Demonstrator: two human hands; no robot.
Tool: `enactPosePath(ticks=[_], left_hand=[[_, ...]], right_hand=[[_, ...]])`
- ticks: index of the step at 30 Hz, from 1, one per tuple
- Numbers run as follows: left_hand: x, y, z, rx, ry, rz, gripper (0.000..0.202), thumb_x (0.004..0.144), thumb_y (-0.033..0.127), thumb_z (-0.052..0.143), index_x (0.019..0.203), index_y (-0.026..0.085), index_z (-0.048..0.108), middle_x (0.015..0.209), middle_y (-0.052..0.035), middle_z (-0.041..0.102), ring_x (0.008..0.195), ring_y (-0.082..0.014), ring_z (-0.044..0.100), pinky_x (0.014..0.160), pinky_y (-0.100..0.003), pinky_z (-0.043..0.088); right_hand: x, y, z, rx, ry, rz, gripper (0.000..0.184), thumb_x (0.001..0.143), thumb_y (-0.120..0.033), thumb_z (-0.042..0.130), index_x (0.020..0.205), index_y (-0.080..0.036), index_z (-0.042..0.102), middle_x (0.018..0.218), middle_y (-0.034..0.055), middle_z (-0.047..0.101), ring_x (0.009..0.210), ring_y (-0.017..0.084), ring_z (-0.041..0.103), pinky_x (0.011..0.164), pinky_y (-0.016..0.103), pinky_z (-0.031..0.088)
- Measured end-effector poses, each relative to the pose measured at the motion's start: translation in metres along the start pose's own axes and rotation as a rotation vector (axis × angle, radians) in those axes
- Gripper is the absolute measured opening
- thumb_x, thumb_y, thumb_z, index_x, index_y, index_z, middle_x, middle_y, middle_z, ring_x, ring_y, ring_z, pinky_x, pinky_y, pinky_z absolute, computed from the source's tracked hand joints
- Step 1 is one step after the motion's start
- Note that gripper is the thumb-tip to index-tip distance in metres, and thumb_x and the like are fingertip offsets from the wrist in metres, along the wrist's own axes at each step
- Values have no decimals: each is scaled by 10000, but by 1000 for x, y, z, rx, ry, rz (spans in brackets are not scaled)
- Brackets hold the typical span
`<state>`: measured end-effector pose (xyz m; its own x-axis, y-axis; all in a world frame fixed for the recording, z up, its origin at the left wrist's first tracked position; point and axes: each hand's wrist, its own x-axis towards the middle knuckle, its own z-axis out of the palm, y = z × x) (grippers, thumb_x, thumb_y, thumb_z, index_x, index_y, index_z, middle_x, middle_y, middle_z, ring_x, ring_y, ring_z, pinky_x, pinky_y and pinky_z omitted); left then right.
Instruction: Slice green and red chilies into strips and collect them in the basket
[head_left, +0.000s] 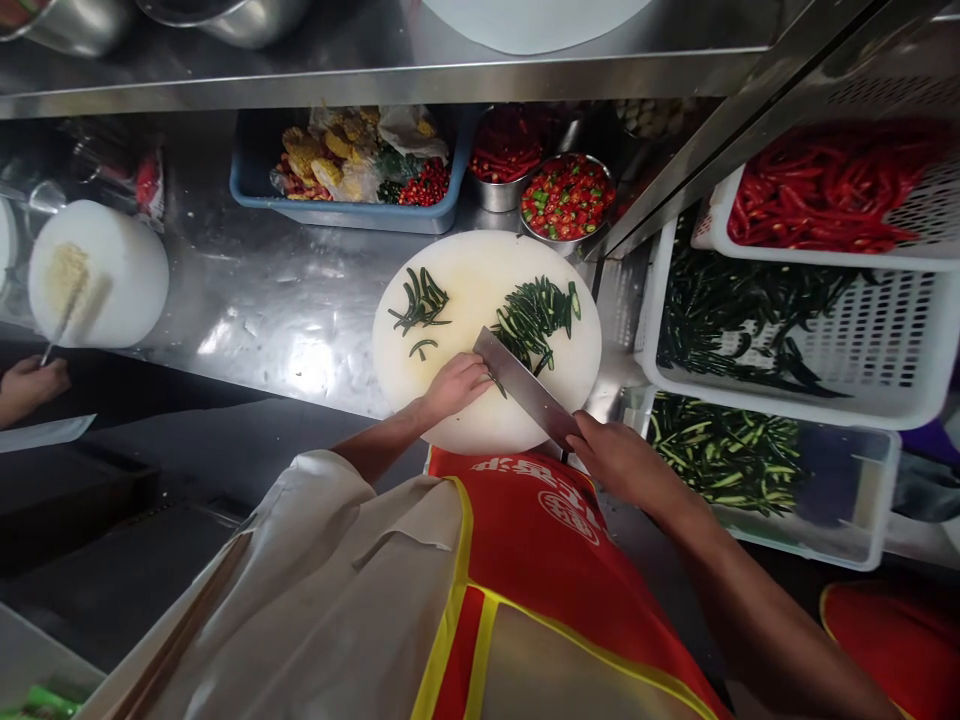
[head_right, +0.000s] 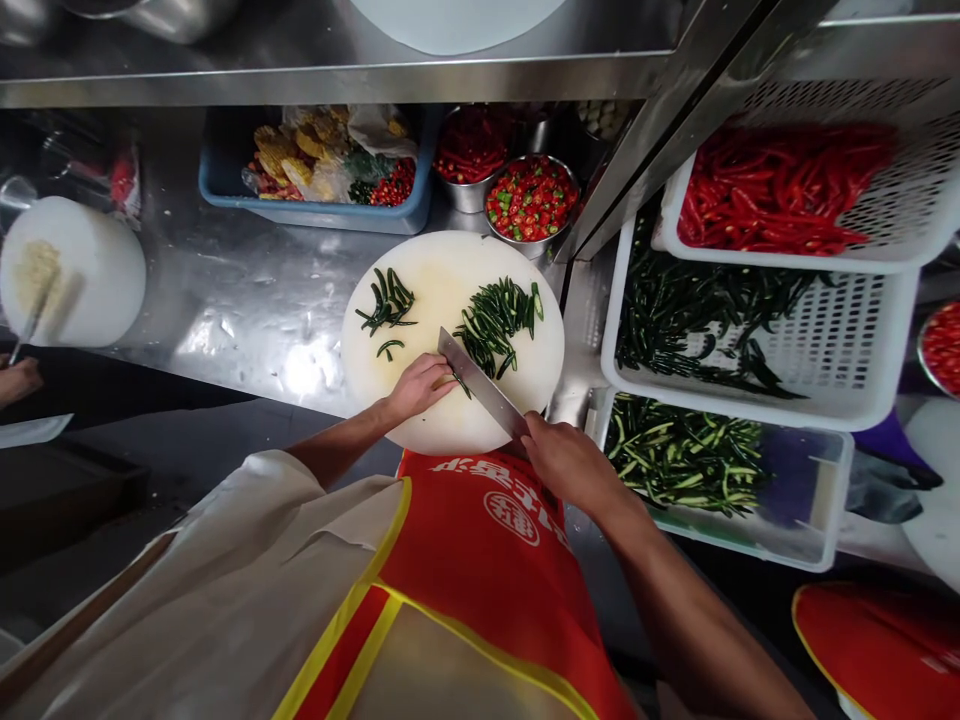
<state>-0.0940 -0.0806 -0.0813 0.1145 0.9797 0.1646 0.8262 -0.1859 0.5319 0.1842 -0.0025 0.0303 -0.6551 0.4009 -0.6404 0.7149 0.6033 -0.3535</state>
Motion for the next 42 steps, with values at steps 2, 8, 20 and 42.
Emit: enactPosePath(ticks=[2,8,20,42], left_hand=[[0,-1,0,-14,2,10,236,937,393,543,958,181,645,1014,-90,658,968,-185,620,875,-342,548],[2,-2,-1,-29,-12,39,239,936,386,548,936,168,647,995,-91,671,943,-184,623,873,-348,547],[-19,-31,-49,176,143,-349,165,918,201,508,990,166,652,1014,-92,629,1005,-214,592,933,-366,515],[10,-15,-10,-97,-169,90,243,977,321,465,949,212,680,1020,-64,655,1014,-173,591,930,-333,500]], right_hand=[[3,-3,-3,3,-33,13,196,988,-300,340,999,-176,491,818,107,702,770,239,667,586,300,266],[42,-26,-7,52,-7,28,199,987,-279,354,1062,-155,490,903,134,705,821,235,664,628,296,302],[16,-1,19,151,114,53,202,984,-344,355,960,-199,494,764,68,692,709,213,645,585,285,256],[3,-2,3,76,-4,62,210,983,-316,351,1010,-181,509,860,101,702,805,246,659,602,301,250]])
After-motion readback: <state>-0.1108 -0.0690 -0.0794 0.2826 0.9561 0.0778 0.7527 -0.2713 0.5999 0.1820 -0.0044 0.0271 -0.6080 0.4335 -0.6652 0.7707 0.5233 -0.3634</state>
